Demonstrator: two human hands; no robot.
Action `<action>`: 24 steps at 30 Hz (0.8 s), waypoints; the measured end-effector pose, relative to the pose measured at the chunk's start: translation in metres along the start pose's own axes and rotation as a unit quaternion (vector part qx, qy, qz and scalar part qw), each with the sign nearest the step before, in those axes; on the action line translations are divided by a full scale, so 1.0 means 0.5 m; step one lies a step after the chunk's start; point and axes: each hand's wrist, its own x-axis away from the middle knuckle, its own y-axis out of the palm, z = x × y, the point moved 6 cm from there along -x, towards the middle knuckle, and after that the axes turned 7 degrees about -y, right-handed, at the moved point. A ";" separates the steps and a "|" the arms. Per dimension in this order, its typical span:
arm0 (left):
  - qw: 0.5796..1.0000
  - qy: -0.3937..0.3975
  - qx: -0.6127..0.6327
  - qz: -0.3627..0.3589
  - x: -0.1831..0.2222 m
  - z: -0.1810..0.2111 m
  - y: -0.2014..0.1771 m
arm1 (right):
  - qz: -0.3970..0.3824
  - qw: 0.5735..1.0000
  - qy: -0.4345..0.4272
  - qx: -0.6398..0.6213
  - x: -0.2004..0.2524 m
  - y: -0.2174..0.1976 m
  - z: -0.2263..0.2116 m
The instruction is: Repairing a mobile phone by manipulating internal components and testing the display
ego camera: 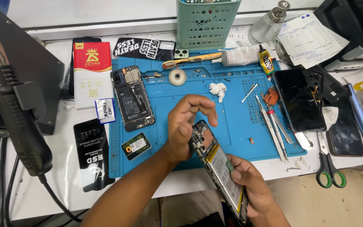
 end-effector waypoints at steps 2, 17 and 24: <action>1.000 0.006 0.009 0.012 0.006 -0.002 0.001 | -0.015 1.000 -0.003 0.001 -0.001 0.012 0.004; 0.995 0.040 0.007 0.088 0.005 -0.003 -0.003 | -0.006 1.000 -0.003 -0.012 0.007 0.003 0.007; 0.995 0.040 0.026 0.083 0.002 0.003 0.001 | 0.014 1.000 0.002 -0.008 0.006 -0.003 0.010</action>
